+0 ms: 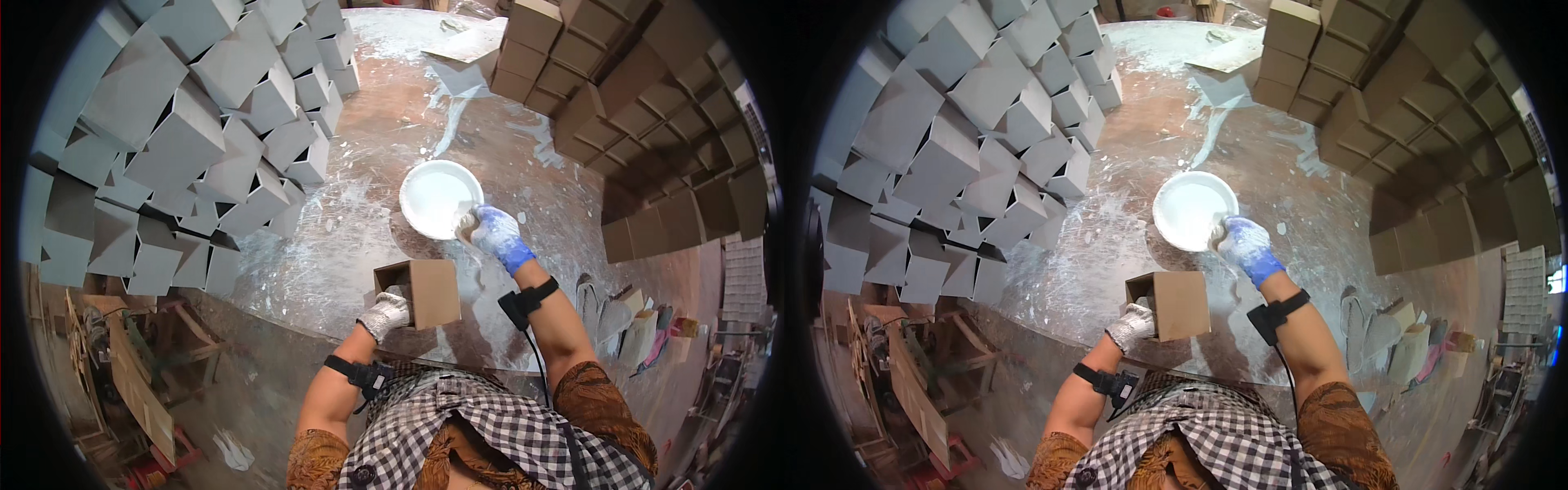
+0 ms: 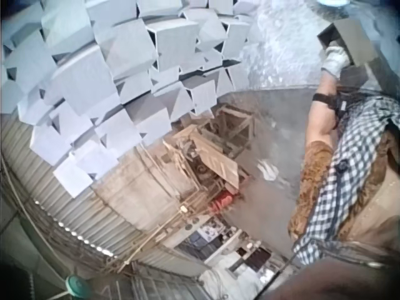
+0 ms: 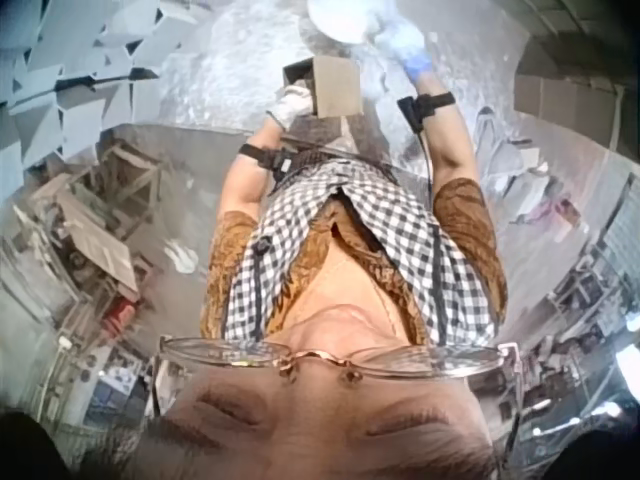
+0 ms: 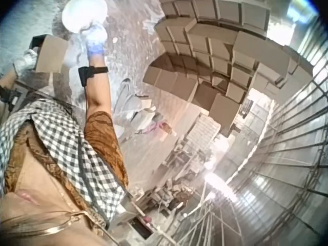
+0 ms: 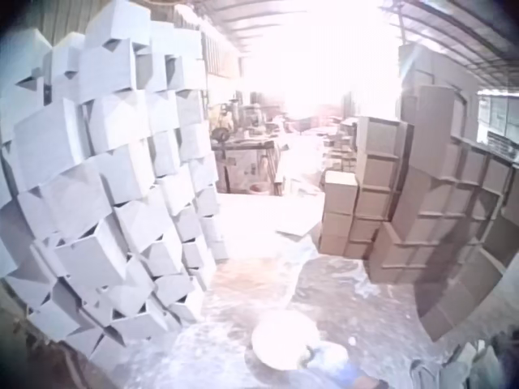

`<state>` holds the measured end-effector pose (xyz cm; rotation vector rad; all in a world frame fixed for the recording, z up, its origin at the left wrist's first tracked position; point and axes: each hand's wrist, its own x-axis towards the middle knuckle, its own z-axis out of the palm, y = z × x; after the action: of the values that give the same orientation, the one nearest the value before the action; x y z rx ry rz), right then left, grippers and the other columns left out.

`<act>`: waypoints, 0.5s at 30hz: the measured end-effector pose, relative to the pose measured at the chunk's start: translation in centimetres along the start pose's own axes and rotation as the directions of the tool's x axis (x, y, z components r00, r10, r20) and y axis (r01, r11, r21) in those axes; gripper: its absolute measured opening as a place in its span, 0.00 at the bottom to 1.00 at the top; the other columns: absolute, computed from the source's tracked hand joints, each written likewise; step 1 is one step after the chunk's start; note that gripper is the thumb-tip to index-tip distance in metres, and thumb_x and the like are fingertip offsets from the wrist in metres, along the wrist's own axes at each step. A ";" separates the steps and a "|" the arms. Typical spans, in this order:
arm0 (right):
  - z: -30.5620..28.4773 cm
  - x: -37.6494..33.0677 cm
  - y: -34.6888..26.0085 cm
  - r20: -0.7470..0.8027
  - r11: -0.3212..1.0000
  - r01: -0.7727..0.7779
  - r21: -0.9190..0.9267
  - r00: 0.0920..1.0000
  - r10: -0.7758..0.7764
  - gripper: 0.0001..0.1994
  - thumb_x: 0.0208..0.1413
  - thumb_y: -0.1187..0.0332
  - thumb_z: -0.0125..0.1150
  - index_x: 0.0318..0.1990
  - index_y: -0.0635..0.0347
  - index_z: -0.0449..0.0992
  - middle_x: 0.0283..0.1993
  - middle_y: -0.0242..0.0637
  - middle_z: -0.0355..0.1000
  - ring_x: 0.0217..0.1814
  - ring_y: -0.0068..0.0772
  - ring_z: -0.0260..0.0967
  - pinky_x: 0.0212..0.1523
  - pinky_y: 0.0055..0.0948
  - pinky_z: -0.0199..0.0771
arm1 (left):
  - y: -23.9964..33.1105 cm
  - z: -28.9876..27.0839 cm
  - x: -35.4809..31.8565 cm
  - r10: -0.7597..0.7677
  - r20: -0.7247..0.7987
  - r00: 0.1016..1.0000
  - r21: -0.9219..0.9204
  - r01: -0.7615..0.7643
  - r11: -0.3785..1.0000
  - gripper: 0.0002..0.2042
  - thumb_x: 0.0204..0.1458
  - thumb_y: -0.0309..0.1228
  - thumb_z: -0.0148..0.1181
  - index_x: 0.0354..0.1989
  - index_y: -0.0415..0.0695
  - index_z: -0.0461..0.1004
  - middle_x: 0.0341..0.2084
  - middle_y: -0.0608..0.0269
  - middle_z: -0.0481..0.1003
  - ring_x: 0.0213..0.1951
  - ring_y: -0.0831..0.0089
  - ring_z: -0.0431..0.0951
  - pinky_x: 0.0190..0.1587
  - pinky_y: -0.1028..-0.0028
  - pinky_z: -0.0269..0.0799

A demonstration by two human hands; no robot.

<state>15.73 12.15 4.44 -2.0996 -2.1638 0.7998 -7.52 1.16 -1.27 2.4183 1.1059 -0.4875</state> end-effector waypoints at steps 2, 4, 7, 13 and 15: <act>-0.9 -2.6 1.6 -0.005 1.000 0.016 -0.019 1.000 -0.016 0.14 0.40 0.62 0.60 0.37 0.53 0.76 0.38 0.43 0.73 0.44 0.45 0.71 0.46 0.38 0.70 | -0.2 -1.0 0.1 0.016 0.131 0.991 -0.028 -0.013 1.000 0.20 0.54 0.46 0.43 0.52 0.54 0.69 0.40 0.56 0.75 0.40 0.62 0.77 0.40 0.62 0.71; -1.2 -4.8 4.8 -0.120 0.982 0.107 0.158 0.989 -0.089 0.15 0.37 0.66 0.61 0.38 0.54 0.76 0.40 0.42 0.73 0.46 0.43 0.70 0.47 0.36 0.69 | 0.1 -0.7 0.4 -0.009 0.132 0.991 -0.145 0.028 0.989 0.21 0.55 0.46 0.44 0.53 0.51 0.68 0.44 0.53 0.73 0.43 0.61 0.75 0.42 0.64 0.72; -3.0 -8.3 5.9 -0.239 0.871 0.129 0.474 0.971 -0.014 0.21 0.32 0.74 0.64 0.42 0.59 0.73 0.43 0.41 0.71 0.48 0.38 0.69 0.50 0.33 0.67 | 1.5 -1.3 2.9 0.080 0.011 0.997 -0.430 -0.067 0.900 0.24 0.55 0.44 0.44 0.58 0.47 0.61 0.54 0.51 0.65 0.53 0.53 0.67 0.52 0.60 0.64; -1.3 -16.1 7.2 -0.483 0.675 0.450 0.585 0.861 -0.156 0.22 0.37 0.73 0.66 0.44 0.60 0.70 0.44 0.39 0.69 0.47 0.36 0.68 0.49 0.31 0.67 | 6.0 -1.8 7.2 0.211 0.029 0.977 -0.324 -0.191 0.927 0.22 0.54 0.45 0.46 0.53 0.46 0.66 0.47 0.47 0.69 0.47 0.54 0.71 0.47 0.63 0.69; 0.6 -18.6 6.6 -0.513 0.724 0.500 0.475 0.826 -0.234 0.21 0.37 0.73 0.65 0.44 0.58 0.70 0.44 0.39 0.69 0.47 0.37 0.68 0.49 0.33 0.67 | 6.8 -0.7 7.9 0.167 0.117 0.979 -0.145 -0.149 0.978 0.19 0.53 0.46 0.48 0.45 0.46 0.72 0.40 0.50 0.74 0.41 0.55 0.75 0.41 0.62 0.71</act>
<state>23.37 -5.74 7.59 -1.3000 -1.7079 0.7547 2.76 2.41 -2.83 2.2983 0.8557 -0.4916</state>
